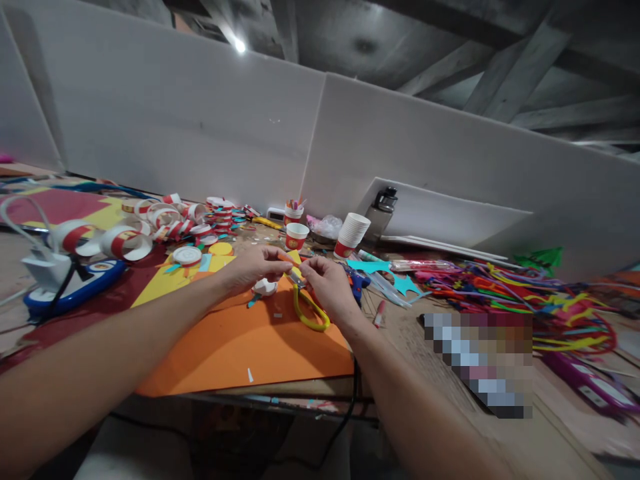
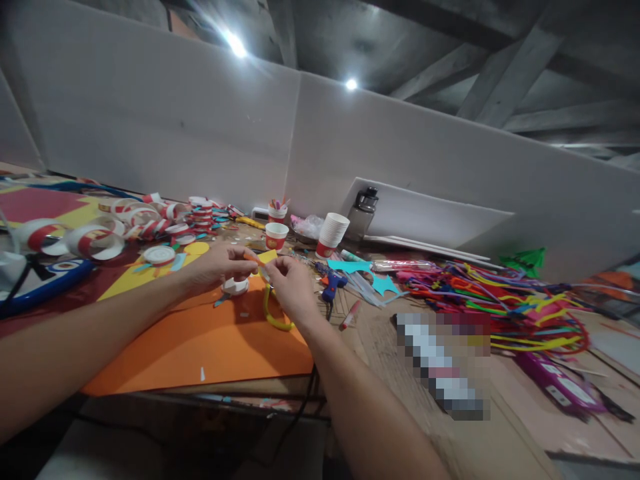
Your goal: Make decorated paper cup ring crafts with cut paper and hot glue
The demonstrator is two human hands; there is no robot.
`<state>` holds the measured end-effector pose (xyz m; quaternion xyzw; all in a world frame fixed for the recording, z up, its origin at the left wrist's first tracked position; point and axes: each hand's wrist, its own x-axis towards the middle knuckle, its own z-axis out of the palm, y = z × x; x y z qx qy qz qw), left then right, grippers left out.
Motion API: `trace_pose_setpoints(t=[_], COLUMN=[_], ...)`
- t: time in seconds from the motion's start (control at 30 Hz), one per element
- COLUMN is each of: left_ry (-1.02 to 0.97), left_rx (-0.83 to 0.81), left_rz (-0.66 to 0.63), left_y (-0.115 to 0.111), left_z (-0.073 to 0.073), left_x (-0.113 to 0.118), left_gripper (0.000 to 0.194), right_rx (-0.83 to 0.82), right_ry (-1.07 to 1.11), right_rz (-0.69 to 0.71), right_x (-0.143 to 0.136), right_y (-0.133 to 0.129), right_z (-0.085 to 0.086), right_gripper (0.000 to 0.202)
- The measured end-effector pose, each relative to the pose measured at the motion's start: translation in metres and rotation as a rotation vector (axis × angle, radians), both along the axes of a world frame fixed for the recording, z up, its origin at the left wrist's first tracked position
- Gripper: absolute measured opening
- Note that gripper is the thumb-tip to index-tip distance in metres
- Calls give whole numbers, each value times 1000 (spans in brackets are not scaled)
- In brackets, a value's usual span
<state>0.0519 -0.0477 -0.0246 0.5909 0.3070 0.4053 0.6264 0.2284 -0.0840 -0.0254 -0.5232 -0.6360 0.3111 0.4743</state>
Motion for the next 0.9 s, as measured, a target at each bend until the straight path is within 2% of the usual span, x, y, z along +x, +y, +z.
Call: trace_pose_setpoints(t=[0.13,0.3,0.5,0.67,0.9], left_ry=[-134,-287,-278,-141,287], left_rx=[-48,-101,-104,-97,256], left_rz=[5,54,43,32,49], left_y=[0,-5,-7,-7,1], left_z=[-4,-1,-1,1,5], left_x=[5,12,14,9,-5], left_gripper=[21,24,24,25,21], right_rx=[13,53,63,121,251], right_ry=[90,127,85,-42,-492], right_rz=[-2,-27,-56,-45,-70], right_x=[-2,-7,-10,-9,-5], right_y=[-1,-4,-7,-9,-13], right_z=[0,2,2,3,6], right_gripper=[22,23,22,19,11])
